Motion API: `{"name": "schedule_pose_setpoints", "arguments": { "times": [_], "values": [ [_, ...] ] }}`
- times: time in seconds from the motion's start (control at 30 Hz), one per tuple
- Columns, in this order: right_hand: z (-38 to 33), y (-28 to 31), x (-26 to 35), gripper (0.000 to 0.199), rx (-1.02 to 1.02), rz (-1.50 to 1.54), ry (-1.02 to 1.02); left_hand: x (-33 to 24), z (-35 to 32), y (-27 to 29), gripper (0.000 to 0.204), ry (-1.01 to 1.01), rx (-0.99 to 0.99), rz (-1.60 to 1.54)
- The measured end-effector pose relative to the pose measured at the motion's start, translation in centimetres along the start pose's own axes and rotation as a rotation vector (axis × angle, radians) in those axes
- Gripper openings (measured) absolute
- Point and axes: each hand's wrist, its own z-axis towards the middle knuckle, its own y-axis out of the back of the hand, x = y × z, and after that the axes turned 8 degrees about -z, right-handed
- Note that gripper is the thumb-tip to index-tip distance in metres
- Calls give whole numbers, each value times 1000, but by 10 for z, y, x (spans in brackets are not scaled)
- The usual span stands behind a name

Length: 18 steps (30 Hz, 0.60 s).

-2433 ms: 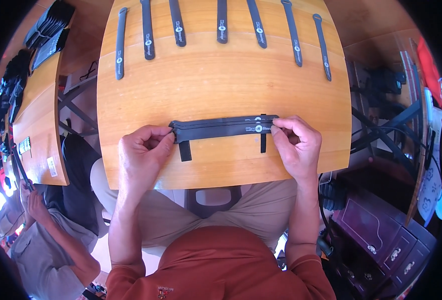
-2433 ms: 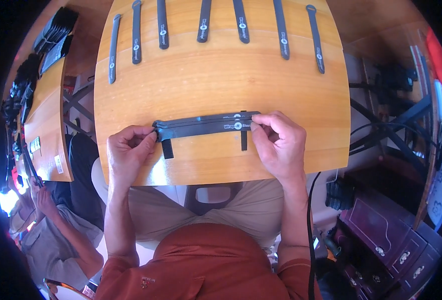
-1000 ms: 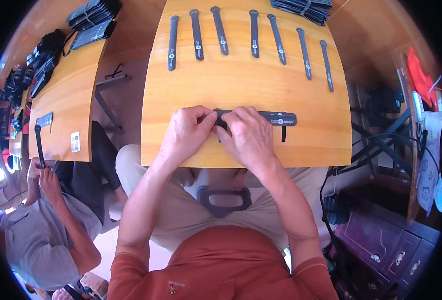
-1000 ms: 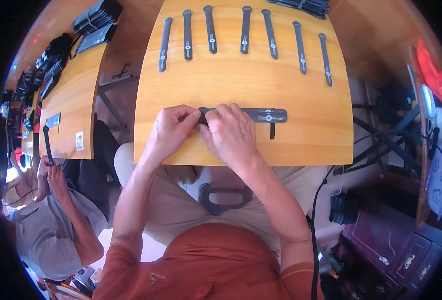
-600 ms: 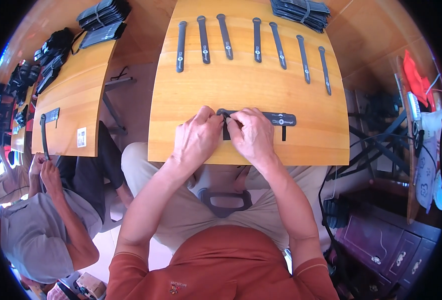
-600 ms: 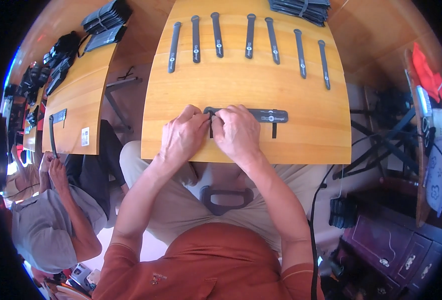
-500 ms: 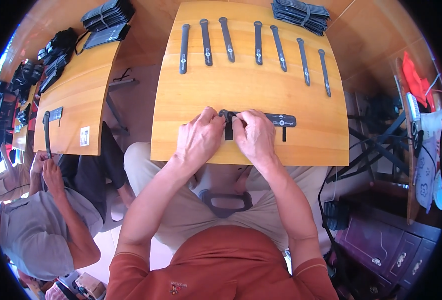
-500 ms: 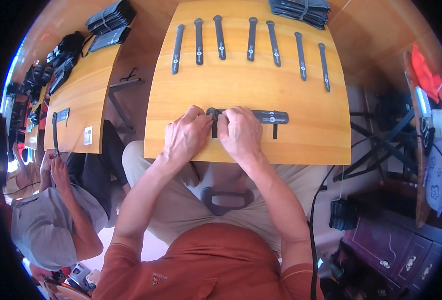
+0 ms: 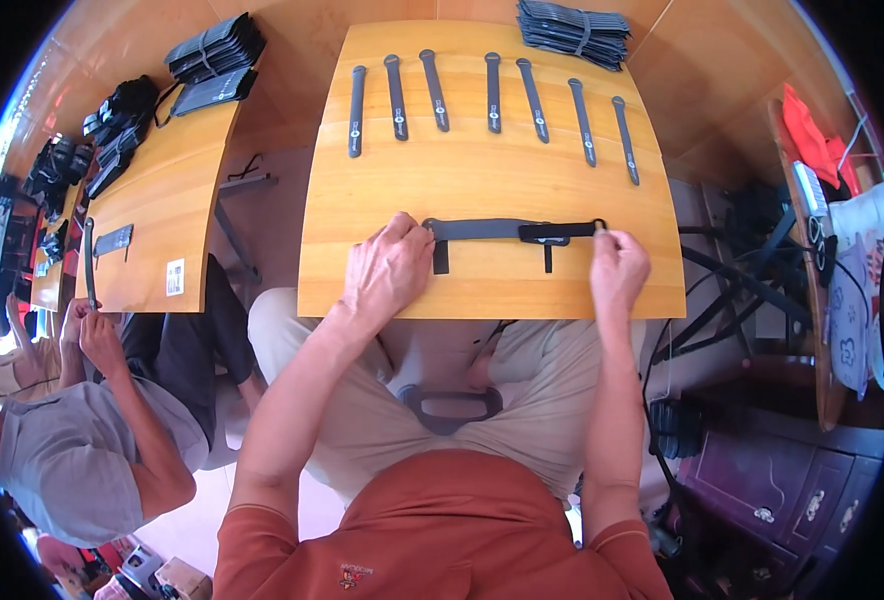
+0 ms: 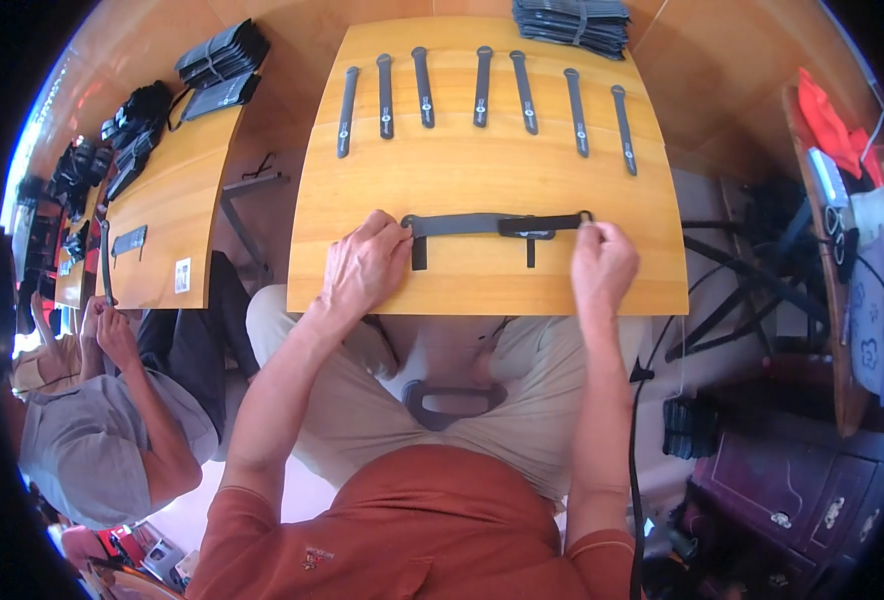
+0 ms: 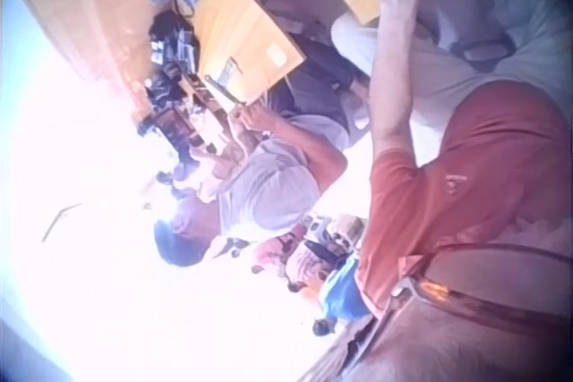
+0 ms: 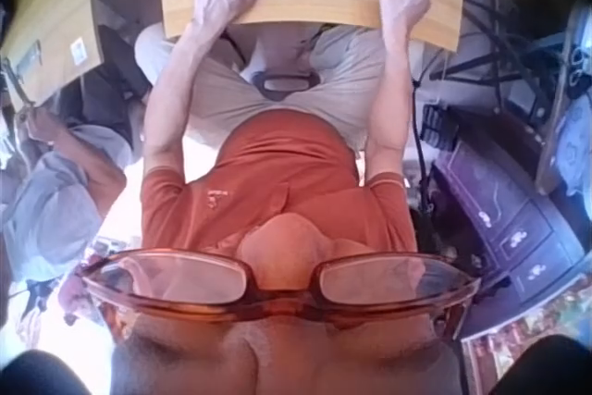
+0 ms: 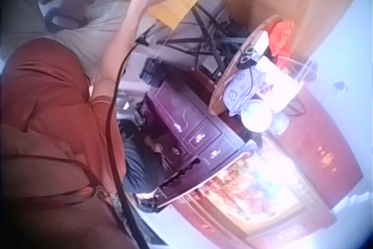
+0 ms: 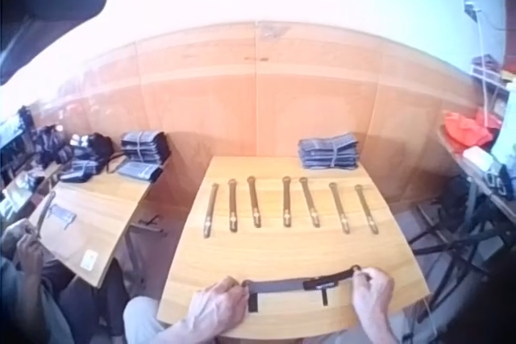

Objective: The recorder is aligning and organizing small black textile straps on a wooden board as part of a manufacturing workflow.

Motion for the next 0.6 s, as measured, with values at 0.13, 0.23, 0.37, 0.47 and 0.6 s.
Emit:
{"name": "schedule_pose_setpoints", "arguments": {
  "times": [0.13,0.23,0.37,0.47,0.6],
  "values": [
    [22,32,-56,23,-100,-99,-72,-1,0,-1,10,-14,-27,3],
    [38,62,-99,25,-294,-171,-108,-3,2,0,9,-37,-35,-12],
    [45,97,-112,25,-505,-181,-212,-3,1,-1,9,-42,-26,-24],
    [35,110,-95,22,-516,-27,-203,-1,0,2,8,-51,-51,-38],
    [-1,127,-45,13,-462,123,-97,-17,-2,5,13,44,-93,-144]
  ]
}}
